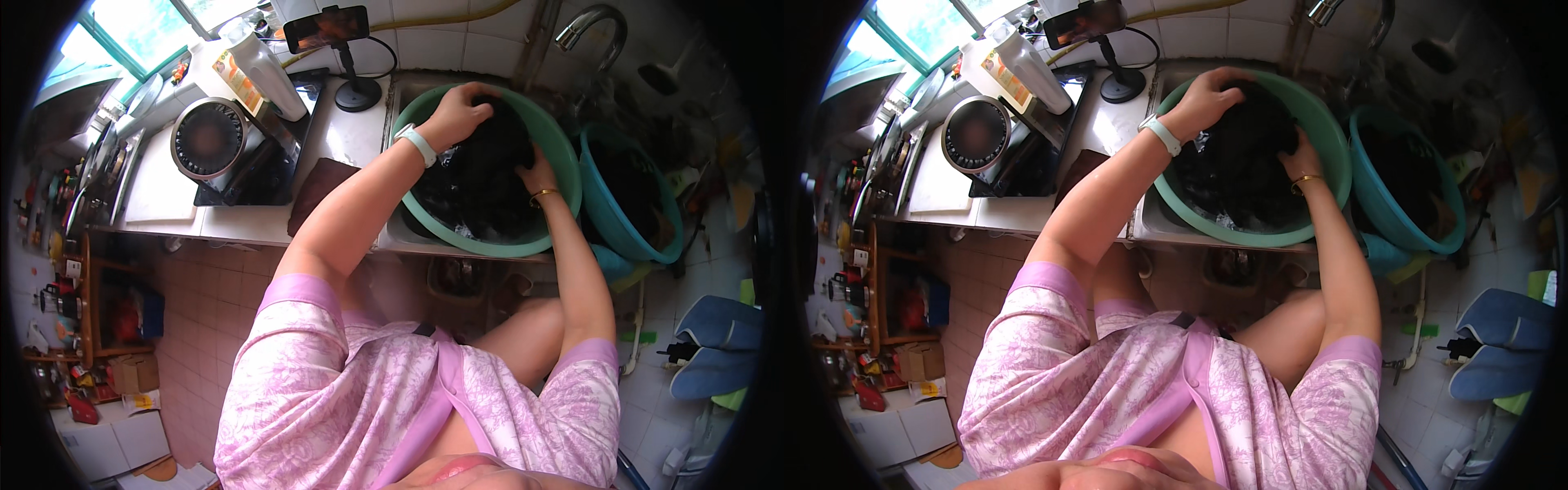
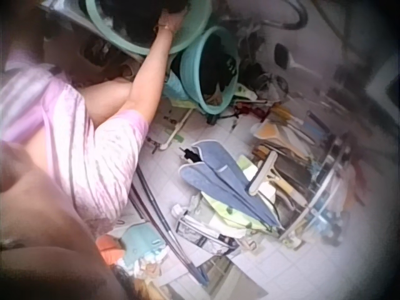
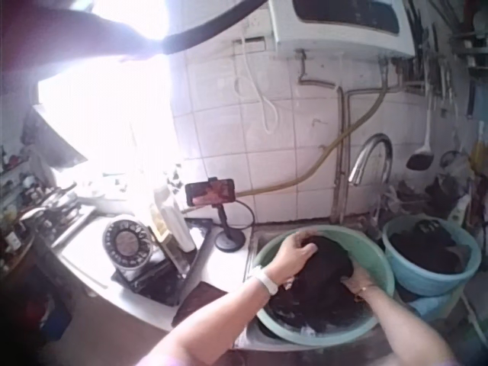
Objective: The person washes a dark garment by hand in a basin of soapy water, scrubbing the fabric and eventually rinsing it.
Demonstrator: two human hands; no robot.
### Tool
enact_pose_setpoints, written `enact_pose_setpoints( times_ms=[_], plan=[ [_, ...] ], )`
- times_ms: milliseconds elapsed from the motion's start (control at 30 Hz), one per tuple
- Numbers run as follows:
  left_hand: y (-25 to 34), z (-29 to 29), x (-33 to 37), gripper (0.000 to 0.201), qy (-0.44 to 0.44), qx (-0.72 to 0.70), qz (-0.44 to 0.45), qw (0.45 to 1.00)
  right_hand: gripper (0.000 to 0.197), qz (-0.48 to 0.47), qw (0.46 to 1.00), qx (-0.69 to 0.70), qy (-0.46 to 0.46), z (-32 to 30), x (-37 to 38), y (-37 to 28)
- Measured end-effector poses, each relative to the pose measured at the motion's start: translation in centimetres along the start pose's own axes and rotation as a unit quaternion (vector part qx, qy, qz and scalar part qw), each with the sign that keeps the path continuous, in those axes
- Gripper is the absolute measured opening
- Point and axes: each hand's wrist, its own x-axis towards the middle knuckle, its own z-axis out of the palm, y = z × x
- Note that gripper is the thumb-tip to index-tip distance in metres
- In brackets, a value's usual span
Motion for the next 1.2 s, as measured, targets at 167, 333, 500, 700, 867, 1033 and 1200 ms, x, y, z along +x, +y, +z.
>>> enact_pose_setpoints(
  times_ms=[167,333,500,700,867,1033,1200],
  plan=[
    [7.2,1.0,0.5,0.034,0.011,-0.132,-0.015,0.991,0.068,-0.050,0.989,0.140,0.009,-0.1,-0.2,-1.6],
    [9.5,-0.2,0.1,0.032,0.012,-0.247,0.006,0.969,0.056,-0.012,0.985,0.136,-0.109,-4.8,0.0,-4.7],
    [9.2,-3.7,-0.2,0.032,0.030,-0.261,0.031,0.964,0.039,-0.123,0.966,0.226,-0.017,-8.9,-1.7,-9.6],
    [5.9,-7.9,-0.3,0.034,0.081,-0.251,-0.017,0.964,0.034,-0.076,0.944,0.320,-0.032,-11.6,2.2,-11.2],
    [-0.5,-9.6,1.5,0.030,0.132,0.004,-0.042,0.990,0.046,0.038,0.965,0.258,-0.016,-9.4,3.7,-11.3],
    [-5.0,-3.4,1.9,0.038,0.075,0.485,-0.053,0.870,0.046,0.072,0.996,-0.033,0.048,-3.0,7.4,-2.9],
    [-11.2,0.9,2.0,0.056,-0.031,0.579,0.019,0.814,0.054,-0.081,0.958,-0.267,-0.066,3.2,7.3,-1.5]
  ],
)
